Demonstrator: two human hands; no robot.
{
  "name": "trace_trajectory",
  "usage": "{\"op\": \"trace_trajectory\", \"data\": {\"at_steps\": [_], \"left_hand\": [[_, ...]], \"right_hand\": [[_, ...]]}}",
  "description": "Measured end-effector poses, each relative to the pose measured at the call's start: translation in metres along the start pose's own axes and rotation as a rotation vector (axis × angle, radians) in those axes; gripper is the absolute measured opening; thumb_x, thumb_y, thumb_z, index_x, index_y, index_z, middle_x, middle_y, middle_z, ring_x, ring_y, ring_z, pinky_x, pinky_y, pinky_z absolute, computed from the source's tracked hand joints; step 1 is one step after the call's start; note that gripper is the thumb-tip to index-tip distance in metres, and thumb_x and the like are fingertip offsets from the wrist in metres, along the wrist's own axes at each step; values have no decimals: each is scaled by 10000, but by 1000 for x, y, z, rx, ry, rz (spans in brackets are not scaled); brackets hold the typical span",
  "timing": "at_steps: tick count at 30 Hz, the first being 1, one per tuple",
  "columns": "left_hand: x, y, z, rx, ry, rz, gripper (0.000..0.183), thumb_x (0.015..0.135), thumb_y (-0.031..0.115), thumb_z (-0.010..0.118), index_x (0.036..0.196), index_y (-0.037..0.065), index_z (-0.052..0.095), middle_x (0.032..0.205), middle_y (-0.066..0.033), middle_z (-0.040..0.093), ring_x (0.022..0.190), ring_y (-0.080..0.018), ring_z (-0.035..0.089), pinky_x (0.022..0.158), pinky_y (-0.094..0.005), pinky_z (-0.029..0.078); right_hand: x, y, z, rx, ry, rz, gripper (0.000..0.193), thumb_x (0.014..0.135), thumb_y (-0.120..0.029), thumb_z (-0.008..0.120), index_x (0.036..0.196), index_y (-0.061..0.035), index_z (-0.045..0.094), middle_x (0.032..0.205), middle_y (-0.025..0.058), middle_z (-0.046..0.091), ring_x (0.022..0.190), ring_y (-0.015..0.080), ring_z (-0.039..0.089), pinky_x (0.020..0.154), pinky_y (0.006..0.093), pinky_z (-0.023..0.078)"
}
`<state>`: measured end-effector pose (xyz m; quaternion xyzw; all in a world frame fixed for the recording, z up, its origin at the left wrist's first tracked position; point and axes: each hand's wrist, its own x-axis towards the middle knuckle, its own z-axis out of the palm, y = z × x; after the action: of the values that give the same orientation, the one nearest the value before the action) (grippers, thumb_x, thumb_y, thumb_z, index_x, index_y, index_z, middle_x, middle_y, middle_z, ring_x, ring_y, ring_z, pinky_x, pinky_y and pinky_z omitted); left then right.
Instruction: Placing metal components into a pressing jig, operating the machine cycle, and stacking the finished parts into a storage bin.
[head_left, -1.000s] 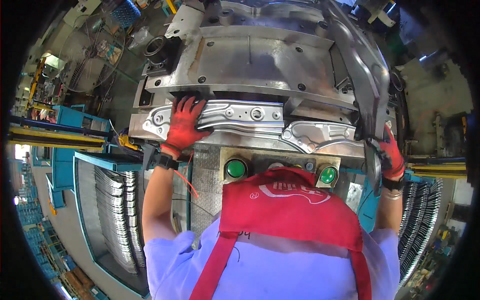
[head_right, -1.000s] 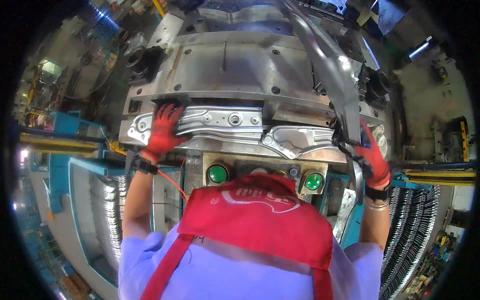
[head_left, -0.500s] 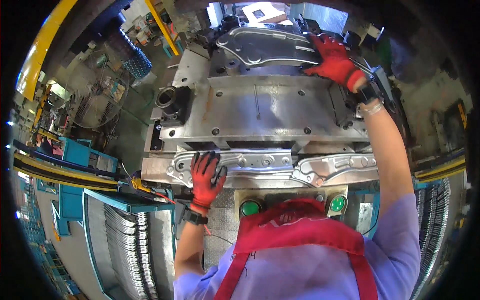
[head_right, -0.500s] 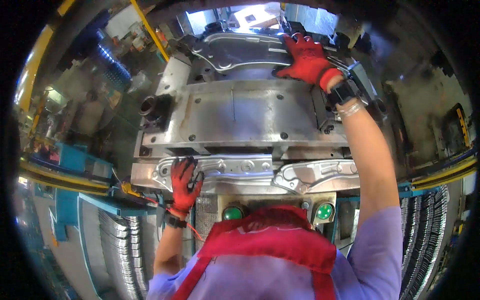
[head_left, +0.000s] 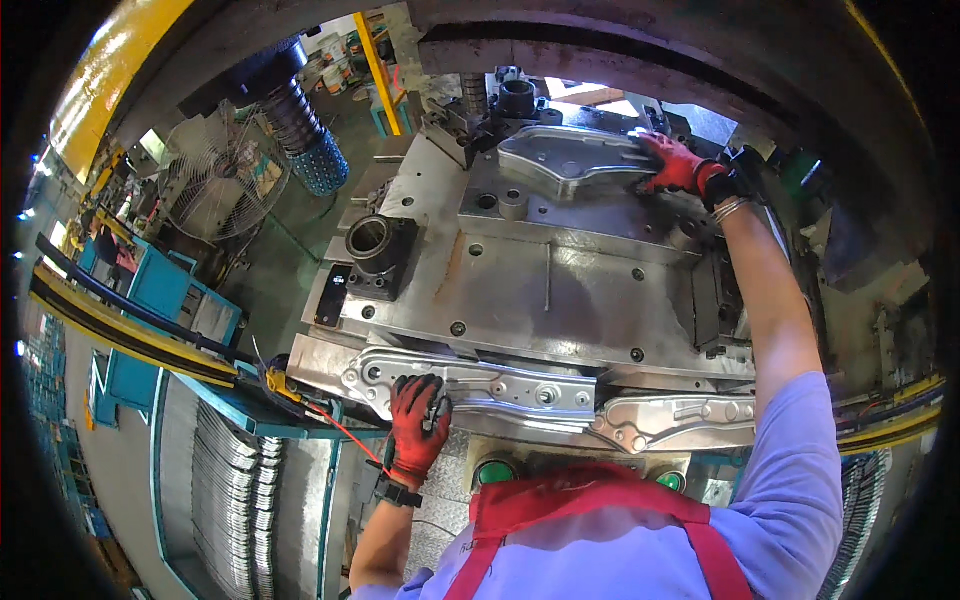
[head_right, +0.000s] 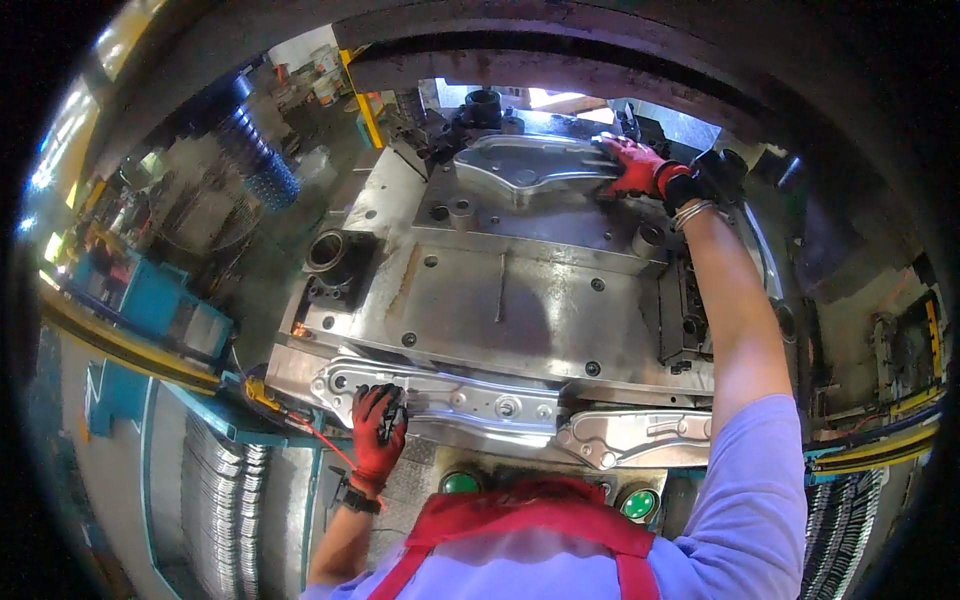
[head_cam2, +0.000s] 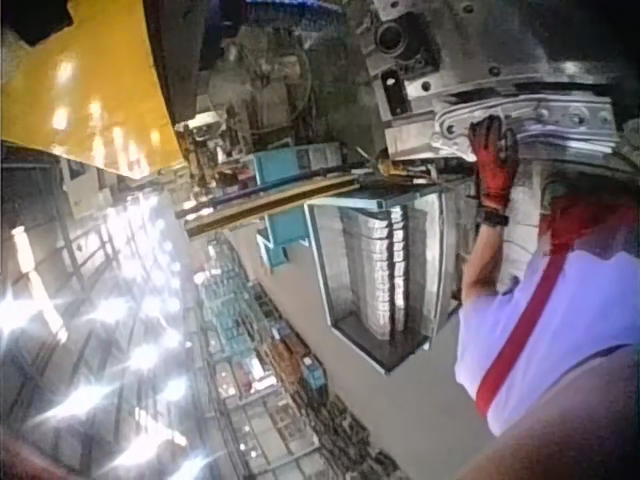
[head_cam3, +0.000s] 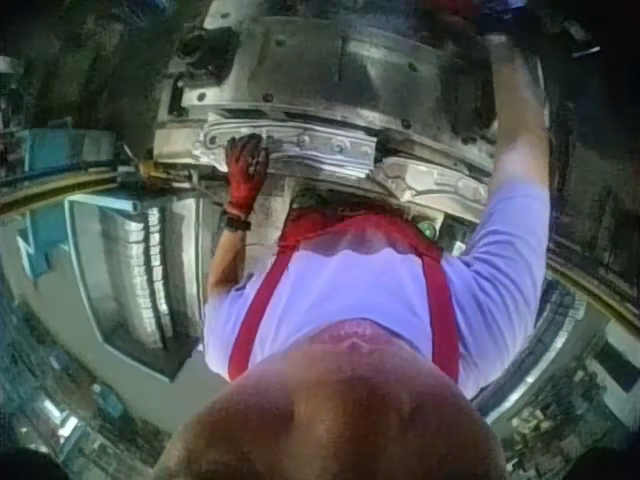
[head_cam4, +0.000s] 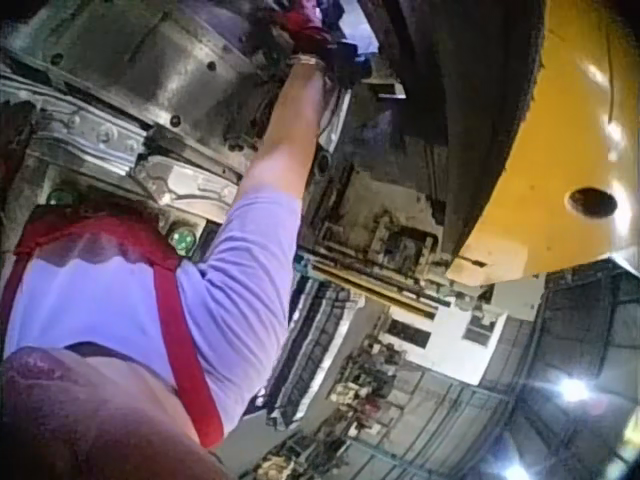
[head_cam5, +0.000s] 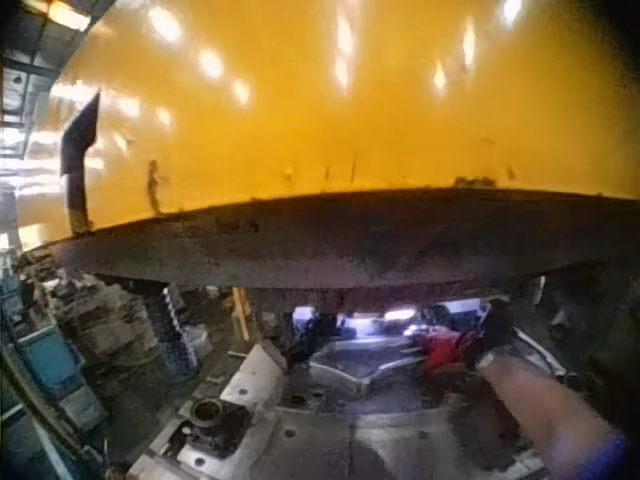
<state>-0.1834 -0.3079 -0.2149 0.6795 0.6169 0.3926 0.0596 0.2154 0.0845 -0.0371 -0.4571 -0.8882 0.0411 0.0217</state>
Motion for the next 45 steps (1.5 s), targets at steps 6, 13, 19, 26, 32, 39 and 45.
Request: {"op": "trace_trajectory", "data": {"at_steps": [6, 13, 19, 26, 32, 39, 45], "left_hand": [[-5, 3, 2, -4, 12, -12, 464, 653, 70, 618, 1108, 50, 531, 1165, -159, 501, 1140, -377, 410, 999, -464, 286], [-10, 12, 2, -87, 91, -56, 537, 639, 65, 631, 1159, 43, 498, 1206, -161, 476, 1138, -358, 416, 1022, -485, 234], [-78, 7, 6, -304, 286, -417, 481, 805, 84, 543, 1245, -36, 389, 1232, -183, 444, 1146, -295, 419, 979, -358, 305], [-165, -42, 53, -675, -299, -609, 501, 840, 108, 577, 1286, 26, 365, 1220, -110, 476, 1109, -205, 453, 918, -317, 372], [-211, -73, 116, -862, -540, -883, 545, 793, 132, 623, 1263, 18, 371, 1136, -124, 532, 998, -174, 526, 832, -303, 433], [-231, -120, 136, -326, -521, -775, 557, 708, 141, 677, 1168, -30, 415, 1060, -149, 567, 966, -240, 550, 816, -345, 444], [-204, -72, 121, -583, -484, -811, 565, 702, 142, 679, 1170, -27, 412, 1047, -148, 574, 952, -244, 559, 807, -346, 449]], "right_hand": [[-6, -4, 24, -33, 69, 65, 949, 670, -487, 656, 1412, -201, 136, 1456, 130, 140, 1334, 332, 140, 1057, 495, 139], [-29, -32, 2, -234, -66, 282, 949, 701, -556, 586, 1408, -118, 129, 1463, 129, 107, 1346, 321, 91, 1057, 523, 97], [-183, -144, 30, 244, 370, -140, 721, 754, -343, 634, 1343, -66, 325, 1398, 158, 272, 1300, 325, 228, 1060, 461, 169], [-436, -185, 206, 799, 718, 707, 558, 714, -224, 682, 1193, -13, 491, 1234, 190, 456, 1223, 323, 363, 995, 370, 309], [-515, -197, 371, 779, 359, 1305, 934, 658, -328, 729, 1344, 21, 201, 1315, 224, 341, 1216, 353, 346, 1006, 378, 305], [-485, -216, 322, 610, 289, 1327, 1001, 583, -280, 765, 1343, 19, 187, 1319, 226, 331, 1227, 353, 325, 1019, 379, 282], [-494, -211, 339, 635, 313, 1282, 1006, 595, -264, 760, 1352, 24, 162, 1339, 228, 300, 1251, 344, 295, 1038, 374, 260]]}}
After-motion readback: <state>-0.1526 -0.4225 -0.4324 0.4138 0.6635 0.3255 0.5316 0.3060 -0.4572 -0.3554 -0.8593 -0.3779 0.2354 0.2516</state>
